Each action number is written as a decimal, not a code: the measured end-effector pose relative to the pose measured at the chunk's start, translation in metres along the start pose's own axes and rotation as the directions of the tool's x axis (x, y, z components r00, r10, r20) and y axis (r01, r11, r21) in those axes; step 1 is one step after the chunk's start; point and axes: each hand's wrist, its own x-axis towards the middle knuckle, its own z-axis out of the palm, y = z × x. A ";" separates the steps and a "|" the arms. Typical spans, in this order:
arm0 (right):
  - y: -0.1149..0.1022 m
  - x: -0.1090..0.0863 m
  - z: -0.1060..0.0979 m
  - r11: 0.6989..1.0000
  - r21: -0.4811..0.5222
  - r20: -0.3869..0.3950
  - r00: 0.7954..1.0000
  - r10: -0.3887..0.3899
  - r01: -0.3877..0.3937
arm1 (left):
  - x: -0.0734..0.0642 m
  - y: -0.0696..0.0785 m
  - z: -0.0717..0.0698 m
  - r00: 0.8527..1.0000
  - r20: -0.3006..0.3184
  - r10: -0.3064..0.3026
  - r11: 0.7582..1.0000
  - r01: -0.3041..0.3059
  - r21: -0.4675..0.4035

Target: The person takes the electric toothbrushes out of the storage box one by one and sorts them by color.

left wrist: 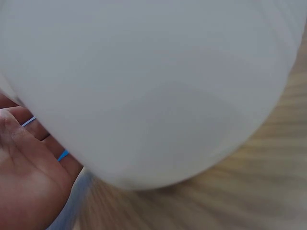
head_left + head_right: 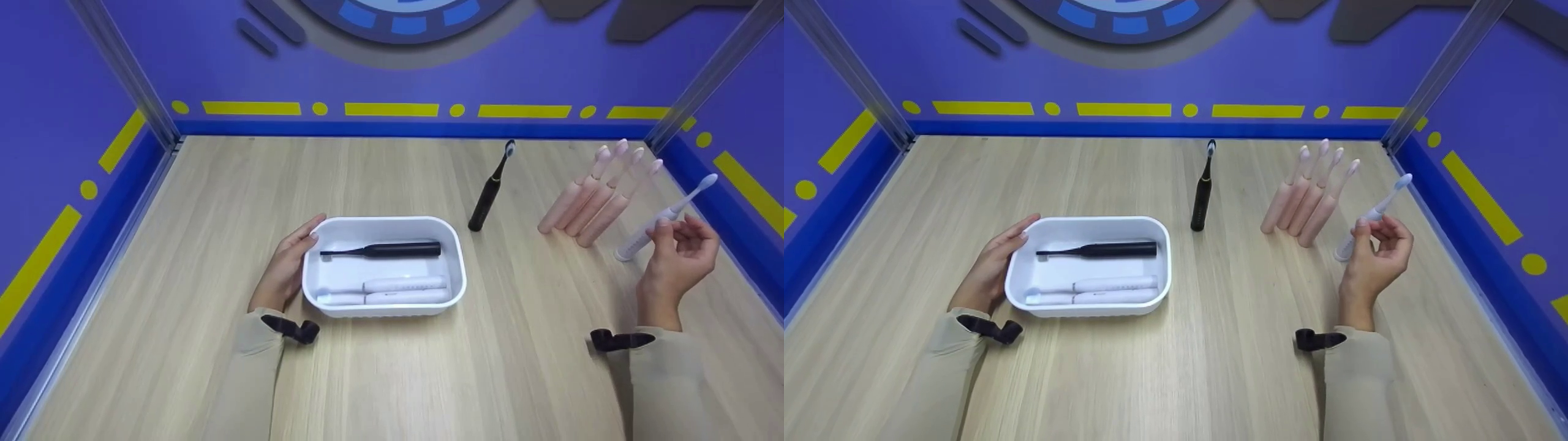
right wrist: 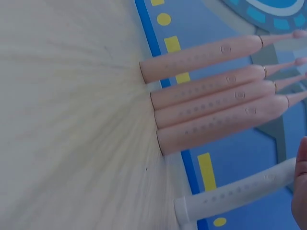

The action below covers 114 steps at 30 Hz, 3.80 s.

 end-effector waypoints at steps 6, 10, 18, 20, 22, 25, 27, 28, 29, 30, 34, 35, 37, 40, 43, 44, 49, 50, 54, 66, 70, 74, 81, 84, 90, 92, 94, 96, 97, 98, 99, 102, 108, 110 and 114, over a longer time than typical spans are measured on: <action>0.004 -0.011 0.012 0.994 0.035 0.094 0.990 -0.102 0.099 | 0.001 -0.001 0.000 1.000 -0.008 -0.008 1.000 0.007 -0.011; 0.005 -0.018 0.021 0.989 0.097 0.161 0.978 -0.129 0.115 | 0.001 -0.001 0.000 1.000 -0.005 -0.008 1.000 0.008 -0.014; 0.003 -0.033 0.038 0.989 0.139 0.304 0.948 -0.099 0.059 | 0.001 -0.001 0.000 1.000 -0.013 -0.008 1.000 0.007 -0.009; 0.002 -0.037 0.042 0.989 0.139 0.336 0.938 -0.088 0.043 | 0.002 -0.001 0.001 1.000 -0.004 -0.001 1.000 0.001 -0.009; 0.001 -0.041 0.046 0.990 0.136 0.371 0.926 -0.078 0.029 | 0.002 -0.001 0.001 1.000 0.001 0.002 1.000 -0.002 -0.013; 0.000 -0.047 0.053 0.994 0.109 0.419 0.905 -0.069 0.025 | 0.003 -0.001 0.002 1.000 -0.008 -0.006 1.000 0.006 -0.012; 0.000 -0.050 0.058 0.995 0.094 0.454 0.888 -0.072 0.032 | 0.002 -0.001 0.001 1.000 -0.016 -0.012 1.000 0.012 -0.011; -0.001 -0.052 0.060 0.995 0.092 0.471 0.879 -0.072 0.032 | 0.002 -0.001 0.001 1.000 -0.021 -0.015 1.000 0.015 -0.008; -0.001 -0.054 0.063 0.995 0.089 0.488 0.870 -0.075 0.036 | 0.002 0.000 0.001 1.000 -0.021 -0.016 1.000 0.016 -0.006; -0.002 -0.056 0.065 0.996 0.081 0.506 0.859 -0.081 0.046 | 0.001 0.000 0.001 1.000 -0.016 -0.014 1.000 0.013 -0.008; -0.003 -0.063 0.074 0.995 0.087 0.586 0.805 -0.086 0.043 | 0.000 0.000 0.001 1.000 -0.005 -0.005 1.000 0.005 -0.021; -0.004 -0.065 0.076 0.996 0.081 0.606 0.791 -0.082 0.041 | 0.000 0.000 0.001 1.000 -0.002 -0.004 1.000 0.004 -0.024; -0.004 -0.068 0.079 0.998 0.059 0.640 0.765 -0.065 0.035 | 0.000 0.000 0.001 1.000 0.001 -0.002 1.000 0.002 -0.025; -0.003 -0.072 0.083 0.999 0.027 0.684 0.728 -0.043 0.033 | 0.000 0.000 0.001 1.000 0.002 -0.001 1.000 0.001 -0.024; -0.002 -0.077 0.089 0.999 0.029 0.723 0.689 -0.039 0.027 | 0.000 0.000 0.001 1.000 0.003 0.000 1.000 0.000 -0.027; -0.001 -0.079 0.091 0.999 0.036 0.736 0.676 -0.040 0.019 | 0.000 0.000 0.001 1.000 0.003 0.001 1.000 -0.001 -0.030; 0.000 -0.087 0.101 1.000 0.008 0.796 0.605 -0.014 0.013 | 0.000 0.000 0.000 1.000 0.006 0.005 0.999 -0.004 -0.032; 0.000 -0.088 0.103 1.000 -0.009 0.808 0.589 -0.001 0.015 | 0.000 0.000 0.000 1.000 0.009 0.005 1.000 -0.004 -0.031; 0.002 -0.091 0.110 0.994 -0.108 0.849 0.522 0.077 0.029 | 0.001 0.000 0.000 1.000 0.007 0.001 1.000 -0.001 -0.029; 0.001 -0.103 0.135 0.937 -0.333 0.895 0.348 0.278 0.108 | 0.000 -0.001 0.000 1.000 0.012 0.003 1.000 -0.003 -0.013; -0.001 -0.105 0.144 0.916 -0.351 0.928 0.202 0.314 0.191 | 0.002 -0.001 -0.001 1.000 0.013 0.006 1.000 -0.006 -0.014; -0.002 -0.111 0.156 0.881 -0.370 0.925 0.029 0.378 0.294 | 0.002 -0.002 -0.001 1.000 0.006 0.005 1.000 -0.005 -0.014; -0.005 -0.124 0.177 0.823 -0.386 0.868 -0.139 0.477 0.418 | 0.002 -0.001 -0.001 1.000 -0.001 0.004 1.000 -0.004 -0.007; -0.004 -0.129 0.184 0.806 -0.384 0.846 -0.177 0.503 0.451 | 0.002 -0.001 0.000 1.000 -0.001 0.005 1.000 -0.005 -0.007; 0.001 -0.136 0.195 0.788 -0.379 0.802 -0.253 0.541 0.486 | 0.002 -0.001 0.000 1.000 0.013 -0.001 1.000 0.002 -0.013; 0.002 -0.139 0.199 0.784 -0.382 0.780 -0.285 0.557 0.489 | 0.002 0.000 0.000 1.000 0.013 0.001 1.000 0.000 -0.020; 0.004 -0.142 0.203 0.774 -0.385 0.751 -0.317 0.579 0.502 | 0.001 0.000 0.000 1.000 0.014 0.005 1.000 -0.004 -0.027; 0.005 -0.146 0.208 0.759 -0.370 0.724 -0.345 0.597 0.536 | 0.001 0.000 0.000 1.000 0.016 0.011 0.999 -0.010 -0.032; 0.006 -0.148 0.210 0.751 -0.361 0.711 -0.358 0.606 0.553 | 0.001 0.000 0.000 1.000 0.016 0.013 0.999 -0.013 -0.034; 0.008 -0.149 0.212 0.744 -0.350 0.699 -0.371 0.612 0.568 | 0.001 0.000 0.000 1.000 0.016 0.015 0.999 -0.015 -0.032; 0.009 -0.151 0.214 0.740 -0.341 0.686 -0.384 0.618 0.580 | 0.001 0.000 0.000 1.000 0.016 0.016 0.999 -0.015 -0.028; 0.014 -0.157 0.218 0.725 -0.335 0.647 -0.412 0.641 0.602 | 0.001 0.000 0.001 1.000 0.012 0.017 1.000 -0.017 -0.026; 0.025 -0.168 0.224 0.681 -0.387 0.568 -0.421 0.708 0.622 | 0.001 -0.001 0.001 1.000 0.010 0.022 0.999 -0.022 -0.028; 0.028 -0.172 0.227 0.669 -0.407 0.547 -0.421 0.724 0.622 | 0.001 -0.001 0.001 1.000 0.006 0.021 1.000 -0.021 -0.020; 0.034 -0.179 0.231 0.648 -0.428 0.511 -0.422 0.749 0.631 | 0.001 0.000 0.001 1.000 0.001 0.018 1.000 -0.018 -0.014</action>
